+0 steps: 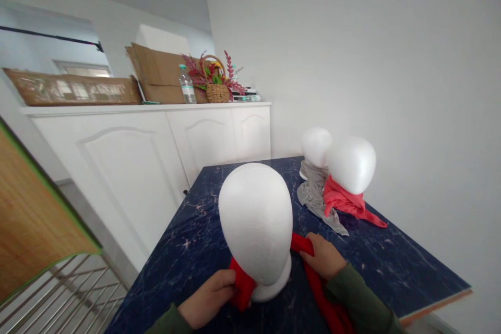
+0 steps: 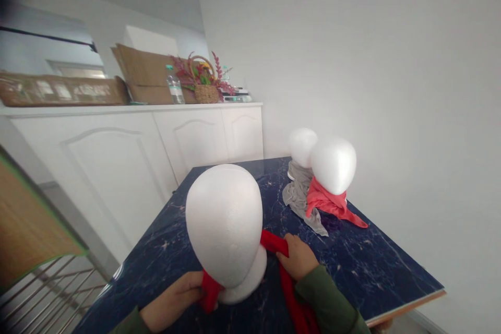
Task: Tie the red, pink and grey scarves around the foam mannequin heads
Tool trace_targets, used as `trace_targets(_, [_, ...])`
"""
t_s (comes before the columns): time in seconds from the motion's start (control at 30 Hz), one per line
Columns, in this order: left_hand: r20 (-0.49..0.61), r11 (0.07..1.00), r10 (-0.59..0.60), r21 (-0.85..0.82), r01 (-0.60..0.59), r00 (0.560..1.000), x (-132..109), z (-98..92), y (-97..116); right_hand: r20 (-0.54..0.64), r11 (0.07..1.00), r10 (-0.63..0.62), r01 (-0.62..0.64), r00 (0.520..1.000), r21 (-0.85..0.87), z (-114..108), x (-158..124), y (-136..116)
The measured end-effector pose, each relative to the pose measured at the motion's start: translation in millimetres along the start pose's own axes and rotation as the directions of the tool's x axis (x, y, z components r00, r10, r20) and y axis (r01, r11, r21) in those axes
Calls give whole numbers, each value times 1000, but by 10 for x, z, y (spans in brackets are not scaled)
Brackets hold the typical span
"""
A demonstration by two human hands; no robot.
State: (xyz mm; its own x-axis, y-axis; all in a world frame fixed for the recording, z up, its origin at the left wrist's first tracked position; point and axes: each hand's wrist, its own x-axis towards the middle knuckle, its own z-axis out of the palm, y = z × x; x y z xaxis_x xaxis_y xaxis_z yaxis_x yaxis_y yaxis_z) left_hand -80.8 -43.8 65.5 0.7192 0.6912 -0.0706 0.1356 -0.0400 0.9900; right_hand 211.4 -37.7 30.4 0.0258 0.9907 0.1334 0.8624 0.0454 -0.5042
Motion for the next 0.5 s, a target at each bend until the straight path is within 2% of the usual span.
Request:
trace_targets(0.07, [-28, 981, 3, -193, -8, 1000, 35, 10, -72, 26, 975, 10, -15, 1000, 224, 43, -150, -127])
trace_targets(0.1, [-57, 958, -3, -285, -13, 998, 49, 22, -102, 40, 934, 2, -16, 999, 358, 87, -227, -213])
trace_targets(0.13, [-84, 933, -17, -360, -15, 996, 59, 38, -123, 56, 865, -8, -21, 998, 501, 144, -301, -311])
trace_targets(0.2, [-98, 910, -45, -415, 0, 994, 75, 79, -137, 99, 643, -20, -63, 995, 763, 277, -425, -521])
trace_targets(0.27, [-65, 945, -48, -326, 24, 997, 88, 131, -115, 163, 354, -6, -151, 987, 923, 397, -508, -718])
trace_targets(0.33, [-54, 985, -23, -171, 13, 998, 101, 191, -75, 220, 130, 32, -222, 975, 966, 474, -554, -877])
trace_targets(0.4, [-90, 998, 28, -58, -33, 996, 114, 260, -33, 230, 9, 58, -231, 971, 973, 516, -577, -997])
trace_targets(0.5, [-156, 994, 111, 3, -112, 981, 128, 366, 29, 174, -44, 86, -171, 981, 984, 586, -602, -1137])
